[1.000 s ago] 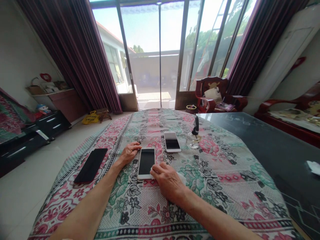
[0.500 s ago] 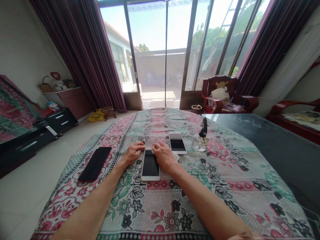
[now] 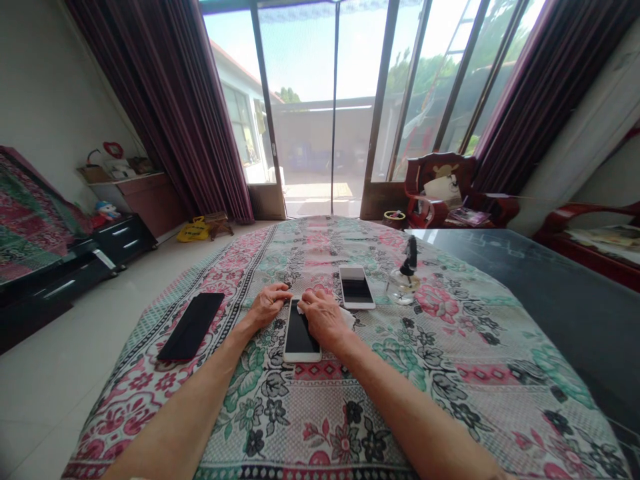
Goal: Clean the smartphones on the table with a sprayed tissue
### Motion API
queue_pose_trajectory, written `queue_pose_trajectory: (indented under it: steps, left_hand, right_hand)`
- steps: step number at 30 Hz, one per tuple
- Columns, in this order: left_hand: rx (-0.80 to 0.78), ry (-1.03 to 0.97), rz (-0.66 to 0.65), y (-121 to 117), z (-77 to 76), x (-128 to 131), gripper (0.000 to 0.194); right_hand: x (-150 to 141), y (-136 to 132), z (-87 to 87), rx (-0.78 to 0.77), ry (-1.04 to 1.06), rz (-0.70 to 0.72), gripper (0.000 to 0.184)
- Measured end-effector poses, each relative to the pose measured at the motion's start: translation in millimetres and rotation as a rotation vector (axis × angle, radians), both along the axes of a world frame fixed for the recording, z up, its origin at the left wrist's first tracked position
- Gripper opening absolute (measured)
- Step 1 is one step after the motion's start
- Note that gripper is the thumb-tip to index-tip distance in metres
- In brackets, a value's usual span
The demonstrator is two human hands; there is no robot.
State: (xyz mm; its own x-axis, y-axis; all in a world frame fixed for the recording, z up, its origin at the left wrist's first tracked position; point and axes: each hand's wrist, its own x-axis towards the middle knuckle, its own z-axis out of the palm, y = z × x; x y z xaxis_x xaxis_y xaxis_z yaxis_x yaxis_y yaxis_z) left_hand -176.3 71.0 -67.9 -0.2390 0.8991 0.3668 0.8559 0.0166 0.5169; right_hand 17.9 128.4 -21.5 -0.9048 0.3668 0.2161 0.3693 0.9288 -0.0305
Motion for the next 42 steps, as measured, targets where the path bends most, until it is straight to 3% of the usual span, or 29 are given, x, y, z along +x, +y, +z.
queue_pose_trajectory:
  steps: [4,8,14,25,29,34,42]
  left_hand:
    - [0.002,0.015,-0.006,1,-1.4,-2,0.034]
    - [0.017,0.019,-0.019,1,-0.4,-2,0.035]
    - [0.023,0.008,0.001,-1,1.4,0,0.034]
    - [0.015,0.019,-0.018,1,0.4,-2,0.034]
    - [0.011,0.02,-0.042,0,3.6,-2,0.035]
    - [0.01,0.01,-0.017,0,3.7,-1,0.034]
    - [0.041,-0.016,0.006,1,1.5,-1,0.032]
  right_hand:
    - [-9,0,-3.4,-0.026,0.045,0.022,0.029]
    - [0,5,-3.7,-0.071,0.076,0.038,0.029]
    - [15,11,0.2,-0.071,0.059,-0.077,0.029]
    - [-17,-4,-3.7,-0.07,0.074,0.044,0.029]
    - [-15,1,-3.9,-0.112,0.091,0.082,0.03]
    - [-5,12,-5.8,-0.116,0.128,0.001,0.032]
    - [-14,0,-8.9,-0.088,0.125,0.044,0.031]
